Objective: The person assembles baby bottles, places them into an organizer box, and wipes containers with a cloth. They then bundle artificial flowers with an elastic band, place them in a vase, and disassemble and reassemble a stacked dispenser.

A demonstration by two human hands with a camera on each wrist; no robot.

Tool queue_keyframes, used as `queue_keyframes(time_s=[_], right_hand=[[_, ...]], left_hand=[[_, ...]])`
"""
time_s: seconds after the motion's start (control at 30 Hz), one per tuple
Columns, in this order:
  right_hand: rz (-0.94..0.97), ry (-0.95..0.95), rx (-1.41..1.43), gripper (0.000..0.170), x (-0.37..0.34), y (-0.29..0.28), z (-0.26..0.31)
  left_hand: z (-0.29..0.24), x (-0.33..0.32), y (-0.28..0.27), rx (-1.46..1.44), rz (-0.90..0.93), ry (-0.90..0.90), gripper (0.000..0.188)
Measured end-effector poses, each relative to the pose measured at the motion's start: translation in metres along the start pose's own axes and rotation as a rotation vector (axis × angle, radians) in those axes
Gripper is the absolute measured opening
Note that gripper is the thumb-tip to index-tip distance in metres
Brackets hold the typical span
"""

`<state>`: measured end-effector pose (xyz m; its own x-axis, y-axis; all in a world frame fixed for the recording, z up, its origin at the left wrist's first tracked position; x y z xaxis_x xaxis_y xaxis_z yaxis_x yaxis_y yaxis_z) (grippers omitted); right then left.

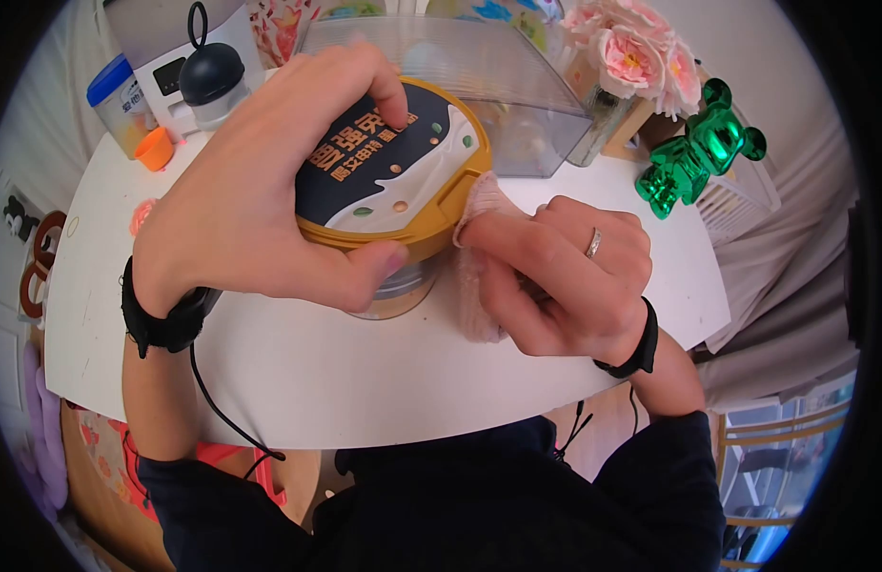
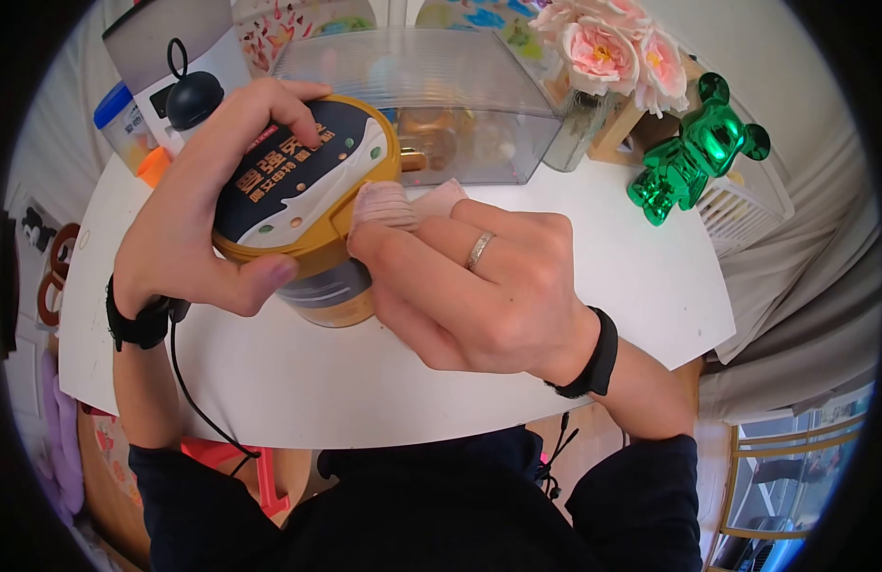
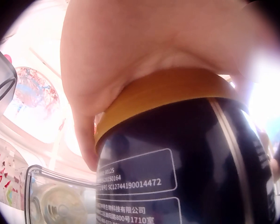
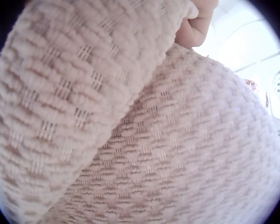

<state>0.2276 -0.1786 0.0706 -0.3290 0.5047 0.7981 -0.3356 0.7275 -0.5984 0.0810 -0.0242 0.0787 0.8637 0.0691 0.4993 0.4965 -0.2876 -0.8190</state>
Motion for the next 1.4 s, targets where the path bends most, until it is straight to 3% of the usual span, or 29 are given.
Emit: queue_keyframes(time_s=[0.13,0.2,0.3,0.67,0.77,0.97,1.1,1.23,1.3,1.33,1.4], right_hand=[[-0.025,-0.003,-0.053,0.026,-0.008,0.001,-0.014],[-0.041,0.121,-0.075,0.022,-0.014,0.005,-0.034],[-0.052,0.163,0.007,0.023,-0.013,0.0,-0.031],[-0.08,0.075,0.076,0.027,-0.014,-0.002,-0.012],[-0.008,0.112,0.036,0.023,-0.013,0.001,-0.021],[-0.023,0.299,0.14,0.015,-0.011,-0.001,-0.039],[-0.01,0.326,0.157,0.014,-0.008,0.001,-0.04],[-0.088,0.142,0.162,0.018,0.001,0.002,-0.019],[-0.035,0.059,0.121,0.02,0.003,0.005,-0.006],[-0.06,0.013,0.15,0.029,0.0,0.01,-0.007],[-0.043,0.026,0.139,0.027,-0.001,0.014,-0.014]], left_hand=[[0.0,0.0,0.0,0.0,-0.013,-0.009,0.078],[-0.002,0.0,-0.002,-0.009,-0.007,-0.004,0.078],[-0.005,0.001,-0.004,0.007,0.015,-0.017,0.078],[-0.002,-0.001,-0.002,-0.049,0.023,-0.009,0.08],[-0.003,-0.003,-0.003,-0.072,0.031,-0.006,0.082],[-0.015,-0.005,-0.015,0.111,0.081,0.071,0.086],[-0.017,-0.005,-0.018,0.172,0.079,0.005,0.081],[-0.016,-0.002,-0.011,0.115,0.014,-0.103,0.077],[-0.014,-0.004,-0.01,0.1,0.01,-0.087,0.076],[-0.013,-0.004,-0.01,0.09,0.001,-0.07,0.076],[-0.01,-0.006,-0.012,0.073,0.0,-0.049,0.076]])
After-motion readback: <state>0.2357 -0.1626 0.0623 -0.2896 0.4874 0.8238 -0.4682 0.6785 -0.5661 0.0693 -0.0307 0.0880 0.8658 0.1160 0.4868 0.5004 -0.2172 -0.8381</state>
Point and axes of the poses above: each hand's wrist, its own x-axis towards the middle knuckle, its own y-axis out of the palm, z = x × y, the point moved 6 cm from there along x, towards the middle knuckle, and after that the axes turned 4 degrees about y, right-handed, at the moved point
